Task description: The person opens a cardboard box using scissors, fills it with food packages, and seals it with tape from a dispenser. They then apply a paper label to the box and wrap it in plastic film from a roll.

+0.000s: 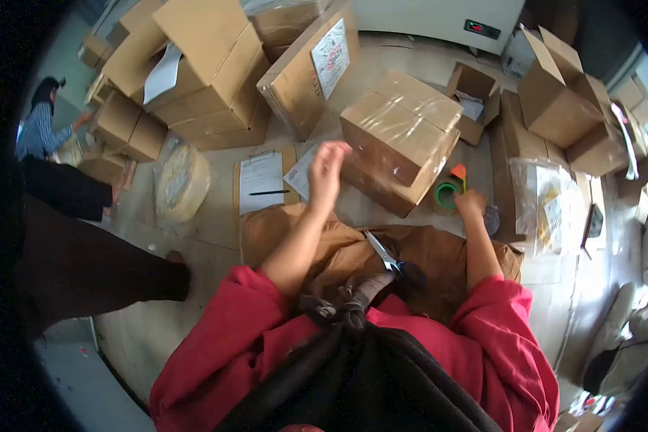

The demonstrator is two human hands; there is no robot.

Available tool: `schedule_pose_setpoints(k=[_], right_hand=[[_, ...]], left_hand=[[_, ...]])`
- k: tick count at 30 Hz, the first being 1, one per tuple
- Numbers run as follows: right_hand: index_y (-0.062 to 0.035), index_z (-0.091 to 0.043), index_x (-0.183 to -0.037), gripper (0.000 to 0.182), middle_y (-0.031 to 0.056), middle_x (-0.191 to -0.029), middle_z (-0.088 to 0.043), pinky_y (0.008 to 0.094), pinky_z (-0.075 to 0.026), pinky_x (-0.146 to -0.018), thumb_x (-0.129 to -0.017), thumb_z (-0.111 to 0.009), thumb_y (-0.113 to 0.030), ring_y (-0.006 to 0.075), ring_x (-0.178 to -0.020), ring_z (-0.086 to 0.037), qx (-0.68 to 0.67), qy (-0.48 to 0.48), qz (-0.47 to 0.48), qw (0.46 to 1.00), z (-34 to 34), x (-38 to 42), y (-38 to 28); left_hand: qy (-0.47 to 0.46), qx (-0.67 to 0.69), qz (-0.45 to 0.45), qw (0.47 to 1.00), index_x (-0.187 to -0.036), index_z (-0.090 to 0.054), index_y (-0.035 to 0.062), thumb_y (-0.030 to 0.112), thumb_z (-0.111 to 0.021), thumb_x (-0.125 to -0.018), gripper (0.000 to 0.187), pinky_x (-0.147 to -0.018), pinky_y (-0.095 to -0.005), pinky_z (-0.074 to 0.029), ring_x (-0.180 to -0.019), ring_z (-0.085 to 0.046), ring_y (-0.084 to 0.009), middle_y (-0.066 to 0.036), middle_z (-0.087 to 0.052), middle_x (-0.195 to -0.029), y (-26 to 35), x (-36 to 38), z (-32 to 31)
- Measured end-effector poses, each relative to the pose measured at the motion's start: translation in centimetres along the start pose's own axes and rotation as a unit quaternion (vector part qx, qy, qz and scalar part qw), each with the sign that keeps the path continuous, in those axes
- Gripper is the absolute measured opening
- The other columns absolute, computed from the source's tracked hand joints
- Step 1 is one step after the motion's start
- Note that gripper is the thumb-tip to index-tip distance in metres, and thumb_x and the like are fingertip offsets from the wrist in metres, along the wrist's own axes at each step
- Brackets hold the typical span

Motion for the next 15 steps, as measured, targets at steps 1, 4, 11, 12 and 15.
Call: schedule_pose_setpoints(k=[1, 4, 11, 12, 15], right_hand=[[-0.0007, -0.053, -0.118, 0.055, 0.0211, -0.117, -0.055, 0.0400, -0.039, -0.093, -0.080, -0.057, -0.040, 0.0341, -0.113, -0.050, 0.013, 0.007, 0.007, 1.000, 0.2, -0.3, -0.6], [-0.0068, -0.046, -0.127, 0.059, 0.0116, -0.124, -0.053, 0.0401, -0.037, -0.093, -0.087, -0.047, -0.050, 0.0305, -0.114, -0.048, -0.602, 0.027, 0.060, 0.796, 1.7, 2.2, -4.3], [-0.0078, -0.047, -0.125, 0.053, 0.0075, -0.121, -0.054, 0.0397, -0.041, -0.093, -0.094, -0.034, -0.049, 0.0258, -0.108, -0.053, -0.765, -0.198, 0.154, 0.594, 5.4, -2.1, -10.3], [-0.0078, -0.048, -0.125, 0.051, 0.0084, -0.119, -0.056, 0.0389, -0.042, -0.093, -0.094, -0.034, -0.047, 0.0261, -0.106, -0.054, -0.760, -0.171, 0.139, 0.611, 6.3, -2.6, -10.6], [-0.0040, -0.048, -0.124, 0.052, 0.0116, -0.113, -0.059, 0.0364, -0.043, -0.090, -0.095, -0.033, -0.044, 0.0260, -0.103, -0.056, -0.744, -0.120, 0.101, 0.649, 7.3, -5.5, -10.4]], left_hand=[[0.114, -0.010, 0.027, 0.993, -0.105, -0.059, 0.0014, 0.031, -0.045, -0.094, 0.035, -0.083, -0.0303, -0.043, -0.094, -0.058, -0.0217, -0.013, -0.062, -0.102, -2.9, -1.2, 2.4], [0.155, -0.042, 0.094, 0.982, -0.110, -0.056, -0.0023, 0.039, -0.035, -0.095, 0.049, -0.093, -0.0354, -0.035, -0.109, -0.048, -0.0295, -0.019, -0.053, -0.117, -12.6, -1.5, 1.6], [-0.058, -0.122, 0.272, 0.953, -0.111, -0.060, 0.0054, 0.023, -0.042, -0.086, 0.035, -0.087, -0.0378, -0.042, -0.100, -0.056, -0.0351, -0.021, -0.060, -0.106, -10.3, 2.0, 2.4], [-0.131, -0.173, 0.216, 0.952, -0.107, -0.062, 0.0079, 0.017, -0.044, -0.082, 0.032, -0.083, -0.0381, -0.044, -0.095, -0.058, -0.0344, -0.019, -0.062, -0.100, -9.7, 1.5, 2.0], [-0.194, -0.320, 0.176, 0.910, -0.101, -0.066, 0.0131, 0.005, -0.051, -0.073, 0.033, -0.079, -0.0380, -0.049, -0.091, -0.062, -0.0318, -0.016, -0.063, -0.101, -12.8, -2.3, 4.4]])
Point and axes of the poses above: each hand's wrist, its own x-axis away from the middle knuckle, its own z-axis out of the back of the hand, y = z × x, the point moved 6 cm from there along -x, towards the middle knuckle
